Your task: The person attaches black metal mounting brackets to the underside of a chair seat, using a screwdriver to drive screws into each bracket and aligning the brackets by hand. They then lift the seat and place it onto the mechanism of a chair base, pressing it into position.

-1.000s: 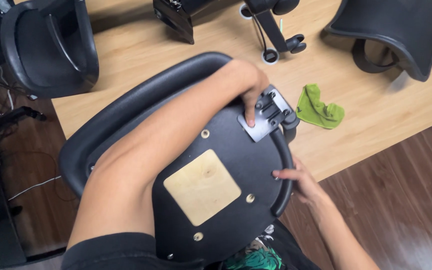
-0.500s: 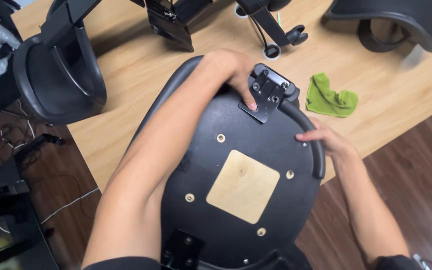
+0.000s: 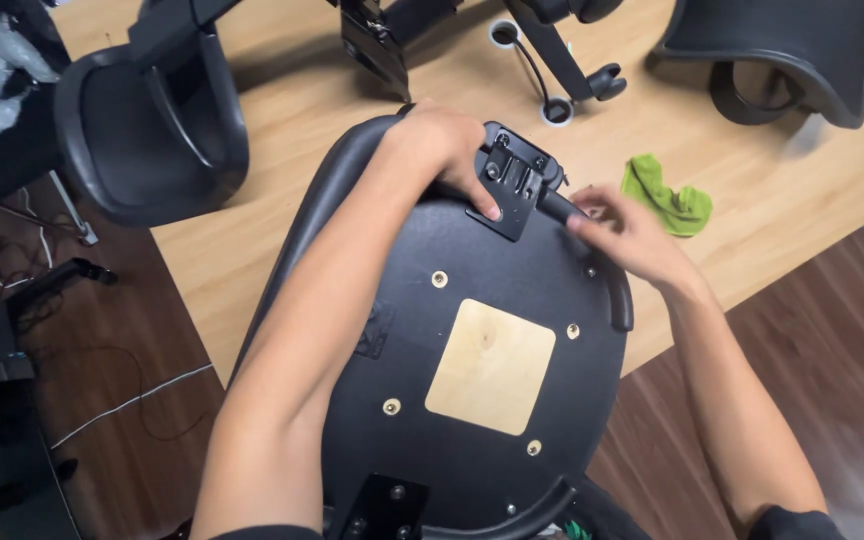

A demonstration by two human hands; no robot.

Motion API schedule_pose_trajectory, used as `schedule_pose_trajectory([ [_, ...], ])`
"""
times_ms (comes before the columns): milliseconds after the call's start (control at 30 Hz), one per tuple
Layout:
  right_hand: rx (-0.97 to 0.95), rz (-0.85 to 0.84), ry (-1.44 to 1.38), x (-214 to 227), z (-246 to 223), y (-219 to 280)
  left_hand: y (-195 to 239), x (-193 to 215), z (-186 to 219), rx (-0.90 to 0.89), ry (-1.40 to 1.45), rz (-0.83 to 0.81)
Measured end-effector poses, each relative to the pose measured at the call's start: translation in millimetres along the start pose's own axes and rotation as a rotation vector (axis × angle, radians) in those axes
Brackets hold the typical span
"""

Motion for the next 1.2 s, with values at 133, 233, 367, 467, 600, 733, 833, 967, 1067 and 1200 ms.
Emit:
schedule_pose_trajectory([
  [133,0.235,0.382,0.158,18.2,-96.1,1.1,3.9,4.7,-4.5,-0.015,-0.016,0.027],
  [233,0.512,0.403,0.207,5.6,-145.4,-11.6,-2.6,4.7,-3.9,-0.044,-0.058,0.028],
  [367,0.534,0.338,0.302,-9.0,-148.0,-32.3,-7.4,1.7,0.1,-0.093,-0.054,0.052],
  [467,0.613,0.342,0.297,-7.2,-146.8,-29.2,-10.3,-0.8,2.2,-0.107,-0.043,0.05],
  [600,0.608,0.381,0.325,-6.7,-143.3,-26.9,-14.9,-3.6,-0.7,-0.1,-0.051,0.036],
  [733,0.638,0.345,0.301,-11.5,-148.1,-24.3,-12.1,-1.9,-2.0,-0.076,-0.069,0.028],
  [833,0.639,0.381,0.318,-16.4,-142.6,-30.8,-14.7,-2.1,-3.4,-0.095,-0.043,0.029],
  [967,0.644,0.499,0.357,-27.6,-136.3,-34.5,-12.8,-1.2,-5.5,-0.077,-0.04,0.014],
  [1067,0.634,0.598,0.441,-30.9,-139.7,-34.3,-13.5,0.1,-7.5,-0.06,-0.026,0.002],
  [1200,0.441,0.443,0.308,-22.2,-133.4,-45.5,-14.6,-3.2,-10.3,-0.053,-0.045,-0.019],
])
Point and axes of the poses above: each hand's wrist, its own y-axis away from the middle knuckle, its own x-axis out of the back of the hand, z = x × y, the point moved 7 cm from there along -y, towards the middle knuckle, and after that the axes turned 12 degrees about y, right-handed, at the moved point
